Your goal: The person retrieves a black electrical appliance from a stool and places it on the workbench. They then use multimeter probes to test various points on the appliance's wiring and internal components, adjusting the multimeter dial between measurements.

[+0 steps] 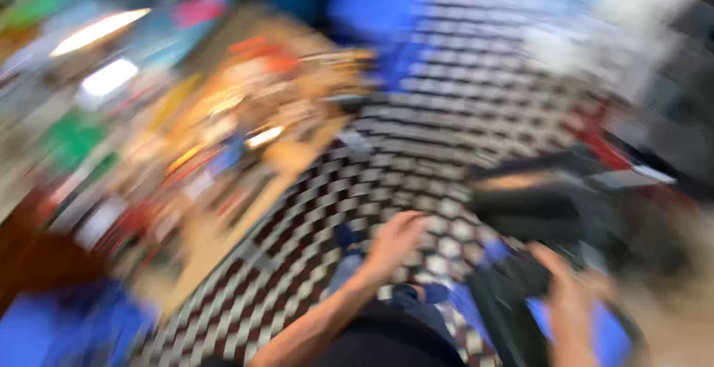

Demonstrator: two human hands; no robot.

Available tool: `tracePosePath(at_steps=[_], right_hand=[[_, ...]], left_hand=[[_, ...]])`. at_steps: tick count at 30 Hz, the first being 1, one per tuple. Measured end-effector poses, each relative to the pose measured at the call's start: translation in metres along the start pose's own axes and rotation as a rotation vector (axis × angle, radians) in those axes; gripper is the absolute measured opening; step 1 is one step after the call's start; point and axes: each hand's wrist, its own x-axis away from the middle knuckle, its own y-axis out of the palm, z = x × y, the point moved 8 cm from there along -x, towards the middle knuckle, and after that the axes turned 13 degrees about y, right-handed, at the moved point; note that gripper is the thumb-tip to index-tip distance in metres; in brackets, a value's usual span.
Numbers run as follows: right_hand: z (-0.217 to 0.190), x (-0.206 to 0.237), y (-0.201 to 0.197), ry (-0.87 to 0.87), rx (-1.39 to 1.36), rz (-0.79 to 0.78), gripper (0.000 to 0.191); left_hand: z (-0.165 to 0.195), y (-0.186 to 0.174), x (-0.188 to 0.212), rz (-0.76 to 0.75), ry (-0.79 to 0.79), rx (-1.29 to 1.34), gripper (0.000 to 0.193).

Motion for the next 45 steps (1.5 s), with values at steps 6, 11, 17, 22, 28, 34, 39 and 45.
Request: tracePosePath(at_steps=[6,11,17,22,28,34,39,45], right_hand=[[-0.056,0.092,0.205,-0.327,0.479,-0.524,0.064],[0.0,0.147,0.353,-0.177,0.586,-0.757,0.055],[0.065,0.225,0.515,-0.027,0.866,-0.971,0.047],[0.121,0.268,0.611,-0.081,1.043,-1.126,0.052],[0.176,0.263,0.702,-0.073,1.238,-1.229,0.05],[0.19,0.239,0.809,-0.118,1.277,-1.367,0.079],[0.197,0.219,0.874,-0.228,1.495,-1.36,0.07],[0.213,0.212,0.912,-0.388,1.614,-1.25,0.08]], left_hand=[[0.102,-0.193,0.019,0.462,0.01,0.294,0.055],[0.084,-0.316,0.053,0.55,0.114,0.389,0.059],[0.015,-0.453,0.109,0.709,0.047,0.459,0.069],[-0.039,-0.53,0.14,0.951,0.019,0.533,0.079],[-0.081,-0.575,0.162,1.067,-0.265,0.47,0.084],[-0.063,-0.615,0.113,1.13,-0.136,0.648,0.084],[-0.067,-0.642,0.084,1.294,-0.457,0.595,0.082],[-0.07,-0.676,0.063,1.284,-0.38,0.61,0.084]])
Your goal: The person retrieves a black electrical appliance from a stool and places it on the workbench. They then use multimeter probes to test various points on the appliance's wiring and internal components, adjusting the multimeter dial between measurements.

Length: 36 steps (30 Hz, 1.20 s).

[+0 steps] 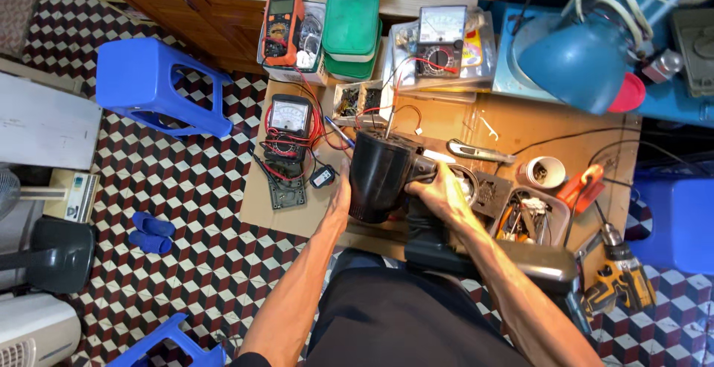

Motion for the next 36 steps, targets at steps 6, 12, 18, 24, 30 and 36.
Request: tracePosePath(at_steps=[6,12,18,24,30,36], right_hand=[[0.006,0.009,0.02,0.042,-0.154,0.029,0.064],[0.002,0.024,0.014,-0.007,-0.368,0.085,0.057],[-0.015,0.025,0.013,-0.135,-0.346,0.259,0.066],[-0.017,0.038,0.016,-0.314,-0.258,0.516,0.075],[0.012,0.026,0.031,-0.116,-0.456,0.295,0.053],[0.029,0.02,0.018,0.227,-0.417,0.128,0.046]], left_hand=[[0.016,0.005,-0.03,-0.174,0.053,0.069,0.086],[0.069,0.0,-0.018,0.18,0.344,-0.587,0.055],[0.085,0.195,0.045,-0.654,1.014,-1.138,0.053],[0.005,0.244,-0.018,-0.875,0.639,-1.663,0.093],[0.015,0.242,-0.027,-0.818,0.68,-1.414,0.09],[0.081,0.259,-0.055,-0.335,0.808,-1.009,0.087]])
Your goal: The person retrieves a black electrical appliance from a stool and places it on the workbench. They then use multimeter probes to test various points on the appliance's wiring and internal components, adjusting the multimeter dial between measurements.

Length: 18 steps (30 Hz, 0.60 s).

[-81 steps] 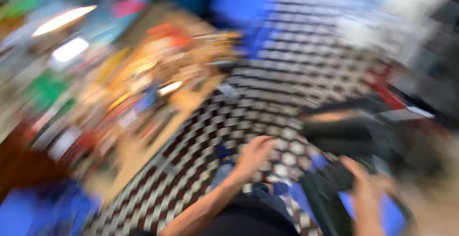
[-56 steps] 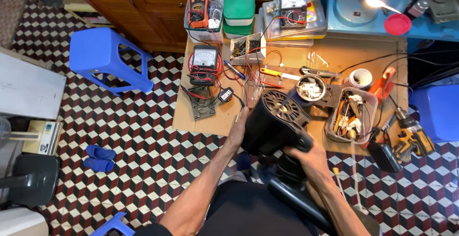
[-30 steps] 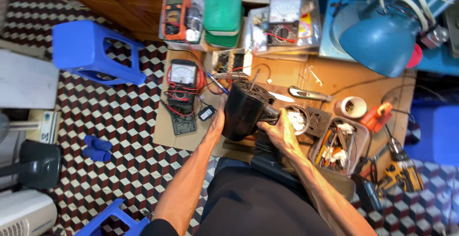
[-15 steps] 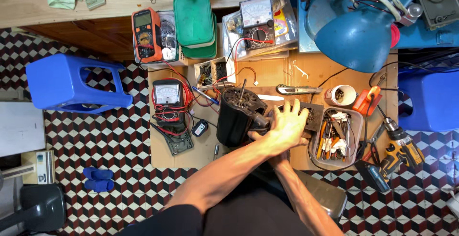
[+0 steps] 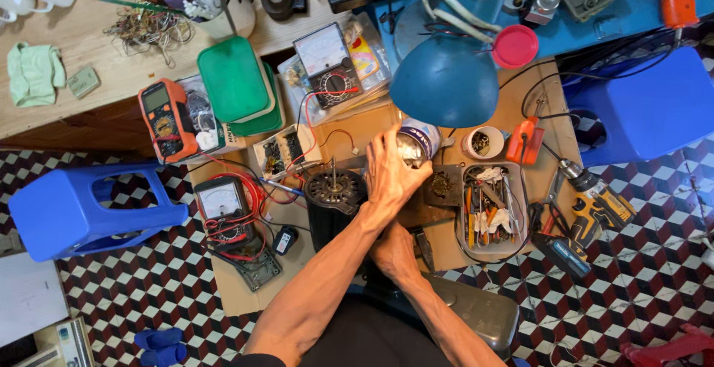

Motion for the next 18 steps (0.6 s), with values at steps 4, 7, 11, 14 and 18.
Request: tracePosePath(at_steps=[4,7,11,14,18], right_hand=[[-0.012,-0.003,-0.016,-0.055,-0.034,-0.054,0.051],[-0.006,-0.011,-0.025,-0.068,-0.029,-0.07,0.049],[0.009,-0.024,-0.03,-0.076,-0.049,-0.068,0.047],[0.016,-0.028,-0.033,-0.111,-0.029,-0.052,0.041],[-0.001,-0.032,-0.046,-0.3,-0.13,-0.031,0.044]], left_hand=[[0.023,0.028,-0.036,0.066,0.044,0.043,0.067],[0.028,0.076,-0.057,-0.187,-0.002,0.097,0.042],[0.042,0.102,-0.077,-0.167,0.05,0.133,0.035],[0.051,0.11,-0.093,-0.139,0.071,0.14,0.032],[0.064,0.11,-0.108,-0.174,0.085,0.117,0.029]])
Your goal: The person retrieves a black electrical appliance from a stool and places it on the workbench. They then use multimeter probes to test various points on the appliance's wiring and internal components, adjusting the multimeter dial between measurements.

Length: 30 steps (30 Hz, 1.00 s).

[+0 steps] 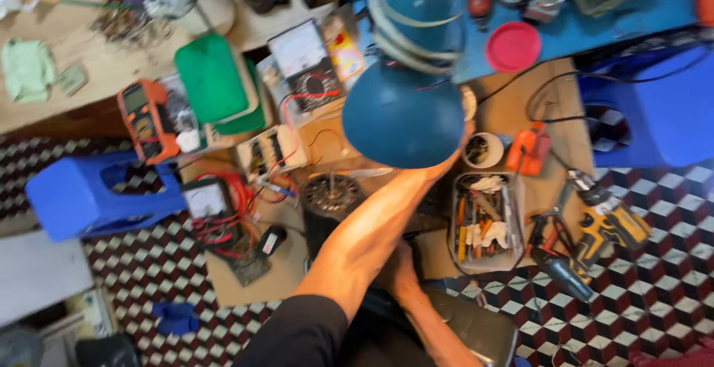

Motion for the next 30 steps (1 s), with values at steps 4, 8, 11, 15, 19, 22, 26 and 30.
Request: tracePosePath(at_steps=[4,8,11,15,19,22,26,30], right_hand=[[-0.009,-0.016,0.007,0.058,0.173,-0.085,0.049],[-0.017,-0.042,0.016,0.14,0.429,-0.22,0.054],[-0.027,-0.053,0.018,0.061,0.478,-0.153,0.058],[-0.036,-0.063,0.041,0.14,0.143,-0.424,0.061],[-0.051,-0.066,0.055,0.191,0.101,-0.646,0.072],[-0.053,-0.065,0.044,0.205,0.268,-0.554,0.074],[-0.065,-0.049,0.028,0.112,0.247,-0.337,0.074],[-0.063,0.018,-0.024,-0.145,0.033,0.191,0.053]], left_hand=[[0.015,-0.012,0.03,-0.069,0.021,0.009,0.025],[0.057,-0.07,0.115,0.293,0.275,0.082,0.067],[0.04,-0.099,0.192,0.245,0.173,0.001,0.063],[-0.042,-0.148,0.271,0.343,-0.095,-0.094,0.06],[-0.118,-0.155,0.306,0.324,-0.317,-0.06,0.096],[-0.139,-0.136,0.309,0.206,-0.387,0.037,0.116],[-0.147,-0.125,0.311,0.184,-0.41,0.078,0.121],[-0.145,-0.123,0.316,0.173,-0.385,0.07,0.12]])
